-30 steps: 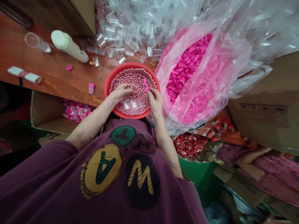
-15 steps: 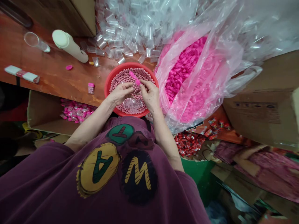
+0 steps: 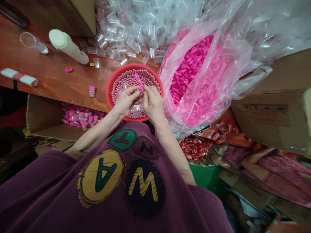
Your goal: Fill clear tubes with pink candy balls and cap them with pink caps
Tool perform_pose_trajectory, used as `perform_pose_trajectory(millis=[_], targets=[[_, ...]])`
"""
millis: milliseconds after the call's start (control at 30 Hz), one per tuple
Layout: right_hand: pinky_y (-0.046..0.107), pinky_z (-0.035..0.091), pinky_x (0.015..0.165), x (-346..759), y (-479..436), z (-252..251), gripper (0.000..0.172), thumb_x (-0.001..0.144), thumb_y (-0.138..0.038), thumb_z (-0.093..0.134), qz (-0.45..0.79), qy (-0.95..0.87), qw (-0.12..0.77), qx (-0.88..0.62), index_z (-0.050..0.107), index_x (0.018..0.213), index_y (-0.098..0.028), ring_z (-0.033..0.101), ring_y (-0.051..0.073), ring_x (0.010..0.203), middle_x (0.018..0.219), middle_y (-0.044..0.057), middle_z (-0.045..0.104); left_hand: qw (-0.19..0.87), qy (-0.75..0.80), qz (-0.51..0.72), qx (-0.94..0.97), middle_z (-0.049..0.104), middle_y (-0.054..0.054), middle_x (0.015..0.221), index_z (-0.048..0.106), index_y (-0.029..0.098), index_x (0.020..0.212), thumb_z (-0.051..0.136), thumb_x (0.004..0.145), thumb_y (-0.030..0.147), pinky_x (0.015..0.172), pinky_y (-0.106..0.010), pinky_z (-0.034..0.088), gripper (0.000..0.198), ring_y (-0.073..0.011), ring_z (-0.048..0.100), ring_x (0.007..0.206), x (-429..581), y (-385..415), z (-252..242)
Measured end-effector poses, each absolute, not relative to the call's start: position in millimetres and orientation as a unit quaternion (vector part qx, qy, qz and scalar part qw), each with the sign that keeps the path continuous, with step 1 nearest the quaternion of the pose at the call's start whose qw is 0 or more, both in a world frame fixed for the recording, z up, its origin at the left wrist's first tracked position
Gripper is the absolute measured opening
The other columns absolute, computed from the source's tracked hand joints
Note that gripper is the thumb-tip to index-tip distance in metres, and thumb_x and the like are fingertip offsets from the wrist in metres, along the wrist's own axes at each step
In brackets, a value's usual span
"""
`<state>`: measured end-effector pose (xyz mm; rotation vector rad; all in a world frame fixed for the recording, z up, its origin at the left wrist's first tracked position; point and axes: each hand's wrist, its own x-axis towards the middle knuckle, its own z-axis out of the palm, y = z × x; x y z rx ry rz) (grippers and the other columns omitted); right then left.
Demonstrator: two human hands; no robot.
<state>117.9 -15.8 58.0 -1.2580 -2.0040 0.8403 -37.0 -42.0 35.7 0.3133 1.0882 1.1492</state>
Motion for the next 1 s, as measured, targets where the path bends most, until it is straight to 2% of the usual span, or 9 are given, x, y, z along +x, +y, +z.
perform_pose_trajectory(millis=[100, 200, 267, 400, 533, 667, 733, 867, 1000], targets=[[0.051, 0.064, 0.109, 119.4, -22.6, 56.5, 0.053, 0.115, -0.065, 0.045, 0.335, -0.748, 0.32, -0.475, 0.08, 0.129, -0.027, 0.076, 0.026, 0.116, 0.121, 0.01, 0.081, 0.698, 0.48, 0.511, 0.145, 0.075, 0.001, 0.092, 0.079, 0.02, 0.11, 0.085, 0.096, 0.028, 0.061, -0.019, 0.049, 0.017, -0.0051, 0.064, 0.066, -38.8, -44.3, 41.1], [0.044, 0.066, 0.099, 121.0, -16.6, 44.9, 0.055, 0.111, -0.073, 0.052, 0.429, -0.671, 0.353, -0.491, 0.083, 0.117, -0.028, 0.076, 0.022, 0.102, 0.107, 0.006, 0.081, 0.726, 0.458, 0.483, 0.173, 0.074, 0.001, 0.084, 0.08, 0.018, 0.103, 0.093, 0.089, 0.035, 0.053, -0.019, 0.042, 0.025, -0.0047, 0.06, 0.058, -46.5, -45.3, 45.9], [0.041, 0.067, 0.093, 120.6, -5.1, 35.7, 0.056, 0.107, -0.078, 0.055, 0.507, -0.591, 0.376, -0.502, 0.083, 0.119, -0.03, 0.076, 0.02, 0.094, 0.105, 0.004, 0.081, 0.753, 0.437, 0.445, 0.209, 0.075, 0.0, 0.081, 0.081, 0.015, 0.096, 0.098, 0.082, 0.039, 0.052, -0.019, 0.041, 0.032, -0.0053, 0.059, 0.057, -52.0, -45.3, 48.6], [0.042, 0.066, 0.099, 119.0, 15.9, 29.1, 0.056, 0.102, -0.08, 0.063, 0.578, -0.556, 0.375, -0.465, 0.083, 0.121, -0.032, 0.076, 0.02, 0.098, 0.11, 0.002, 0.081, 0.781, 0.424, 0.421, 0.183, 0.074, -0.001, 0.076, 0.079, 0.013, 0.087, 0.101, 0.078, 0.034, 0.052, -0.019, 0.045, 0.031, -0.0061, 0.059, 0.057, -57.1, -42.0, 48.9], [0.055, 0.058, 0.12, 122.5, 6.8, 34.3, 0.053, 0.103, -0.077, 0.064, 0.477, -0.669, 0.359, -0.443, 0.079, 0.128, -0.032, 0.073, 0.027, 0.123, 0.126, 0.005, 0.079, 0.759, 0.434, 0.475, 0.101, 0.072, 0.001, 0.076, 0.077, 0.014, 0.086, 0.091, 0.088, 0.026, 0.057, -0.018, 0.05, 0.018, -0.0065, 0.062, 0.061, -56.0, -36.2, 43.9], [0.071, 0.042, 0.133, 125.1, -16.3, 25.3, 0.091, 0.086, -0.076, 0.086, 0.353, -0.779, 0.27, -0.442, 0.06, 0.156, -0.025, 0.057, 0.042, 0.15, 0.157, 0.016, 0.063, 0.751, 0.458, 0.47, 0.073, 0.075, 0.0, 0.079, 0.078, 0.016, 0.09, 0.082, 0.098, 0.025, 0.071, -0.023, 0.058, 0.013, -0.0097, 0.067, 0.067, -47.6, -35.4, 40.0], [0.075, 0.039, 0.134, 125.4, -21.7, 16.0, 0.097, 0.086, -0.07, 0.087, 0.31, -0.801, 0.24, -0.453, 0.052, 0.161, -0.02, 0.054, 0.045, 0.153, 0.159, 0.02, 0.059, 0.753, 0.464, 0.464, 0.056, 0.076, -0.001, 0.08, 0.077, 0.016, 0.09, 0.078, 0.102, 0.027, 0.074, -0.026, 0.06, 0.015, -0.0112, 0.068, 0.068, -41.2, -37.4, 38.5], [0.076, 0.041, 0.131, 129.0, -18.4, 1.9, 0.086, 0.091, -0.056, 0.082, 0.267, -0.83, 0.214, -0.442, 0.052, 0.159, -0.014, 0.057, 0.047, 0.147, 0.151, 0.023, 0.063, 0.76, 0.46, 0.458, 0.035, 0.078, -0.003, 0.083, 0.077, 0.016, 0.092, 0.075, 0.104, 0.029, 0.079, -0.028, 0.062, 0.018, -0.0132, 0.07, 0.072, -31.8, -43.2, 34.8], [0.075, 0.045, 0.128, 131.1, -14.3, 1.5, 0.084, 0.09, -0.053, 0.081, 0.266, -0.844, 0.193, -0.423, 0.052, 0.158, -0.014, 0.061, 0.046, 0.143, 0.148, 0.022, 0.065, 0.76, 0.472, 0.447, 0.019, 0.077, -0.003, 0.082, 0.077, 0.015, 0.092, 0.073, 0.106, 0.029, 0.079, -0.028, 0.061, 0.02, -0.0135, 0.069, 0.074, -34.3, -47.3, 31.4]])
